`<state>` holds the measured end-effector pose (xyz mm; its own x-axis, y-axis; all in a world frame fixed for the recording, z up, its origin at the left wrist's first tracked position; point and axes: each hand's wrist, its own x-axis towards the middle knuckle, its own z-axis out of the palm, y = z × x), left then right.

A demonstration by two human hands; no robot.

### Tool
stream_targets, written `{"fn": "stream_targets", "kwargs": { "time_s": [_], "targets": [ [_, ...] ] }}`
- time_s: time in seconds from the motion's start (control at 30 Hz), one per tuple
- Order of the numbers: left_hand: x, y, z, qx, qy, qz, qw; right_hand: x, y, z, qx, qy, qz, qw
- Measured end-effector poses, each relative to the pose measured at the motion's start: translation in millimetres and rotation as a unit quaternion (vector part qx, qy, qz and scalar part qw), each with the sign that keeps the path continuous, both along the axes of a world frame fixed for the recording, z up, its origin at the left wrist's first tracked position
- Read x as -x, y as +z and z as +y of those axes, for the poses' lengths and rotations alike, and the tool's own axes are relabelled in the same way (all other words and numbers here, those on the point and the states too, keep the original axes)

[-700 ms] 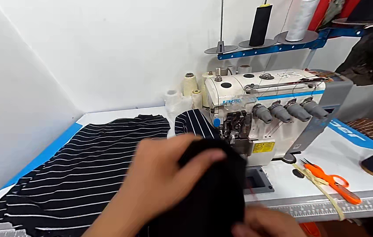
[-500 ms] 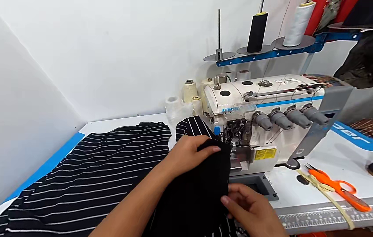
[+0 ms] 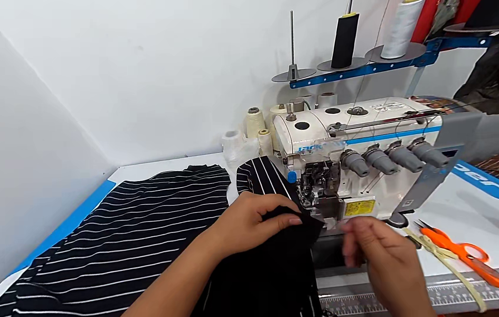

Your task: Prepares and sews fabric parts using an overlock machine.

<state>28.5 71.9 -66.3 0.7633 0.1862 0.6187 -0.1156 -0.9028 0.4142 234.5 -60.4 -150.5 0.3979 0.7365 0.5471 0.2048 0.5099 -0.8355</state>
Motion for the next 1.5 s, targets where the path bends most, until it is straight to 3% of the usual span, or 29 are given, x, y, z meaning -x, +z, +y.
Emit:
{"fn": "stream_targets", "kwargs": {
  "time_s": [0.07, 0.13, 0.2, 0.3, 0.37, 0.43, 0.5, 0.53, 0.6, 0.7, 0.8, 0.87, 0.97, 1.13, 1.27, 1.5],
  "targets": [
    [2.9, -1.1, 2.3, 0.008, 0.025, -0.002, 1.0, -19.1, -8.9, -1.3, 0.083, -0.059, -0.002, 0.995],
    [4.6, -1.1, 3.5, 0.018, 0.04, 0.004, 0.999, -39.9, -24.5, -8.3, 0.169, -0.124, -0.211, 0.955],
    [4.9, -0.9, 3.5, 0.027, 0.043, 0.005, 0.999, -49.2, -34.3, -18.8, 0.186, -0.162, -0.362, 0.899],
    [3.8, 0.3, 1.8, 0.036, 0.035, 0.009, 0.999, -51.0, -21.8, -32.5, 0.163, -0.22, -0.419, 0.866],
    [3.3, 1.9, 0.9, 0.037, 0.02, 0.019, 0.999, -45.5, -6.3, -35.7, 0.113, -0.24, -0.413, 0.871],
    [2.7, 3.5, -0.4, 0.03, -0.009, 0.031, 0.999, -25.7, 7.9, -36.8, 0.057, -0.197, -0.35, 0.914],
    [2.4, 6.6, -4.7, 0.034, -0.036, 0.042, 0.998, 7.6, 14.8, -37.2, 0.012, -0.05, -0.215, 0.975],
    [2.2, 8.9, -7.7, 0.04, -0.045, 0.044, 0.997, 24.9, 16.3, -37.5, 0.004, 0.036, -0.152, 0.988],
    [2.2, 14.4, -13.0, 0.053, -0.043, 0.038, 0.997, 51.4, 15.6, -38.8, 0.03, 0.157, -0.054, 0.986],
    [-1.4, 21.6, -11.1, 0.051, 0.025, 0.023, 0.998, 65.2, 6.3, -37.5, 0.107, 0.199, 0.034, 0.974],
    [-11.1, 18.9, 7.4, -0.005, 0.115, 0.069, 0.991, 60.1, 2.0, -30.0, 0.146, 0.176, 0.065, 0.971],
    [-17.7, 6.5, 20.4, -0.023, 0.143, 0.112, 0.983, 53.8, -12.7, -17.4, 0.131, 0.063, -0.028, 0.989],
    [-24.1, -3.8, 27.8, -0.004, 0.164, 0.137, 0.977, 43.8, -30.8, -2.9, 0.073, -0.079, -0.162, 0.981],
    [-23.9, -3.7, 23.9, 0.045, 0.166, 0.137, 0.976, 46.1, -26.5, -6.3, 0.039, -0.025, -0.125, 0.991],
    [-11.8, 8.8, 6.6, 0.08, 0.212, 0.192, 0.955, 53.6, -22.2, -21.9, 0.018, 0.035, -0.123, 0.992],
    [-5.4, 8.1, 2.4, 0.097, 0.245, 0.183, 0.947, 61.9, -28.3, -24.5, 0.037, 0.035, -0.087, 0.995]
  ]
}}
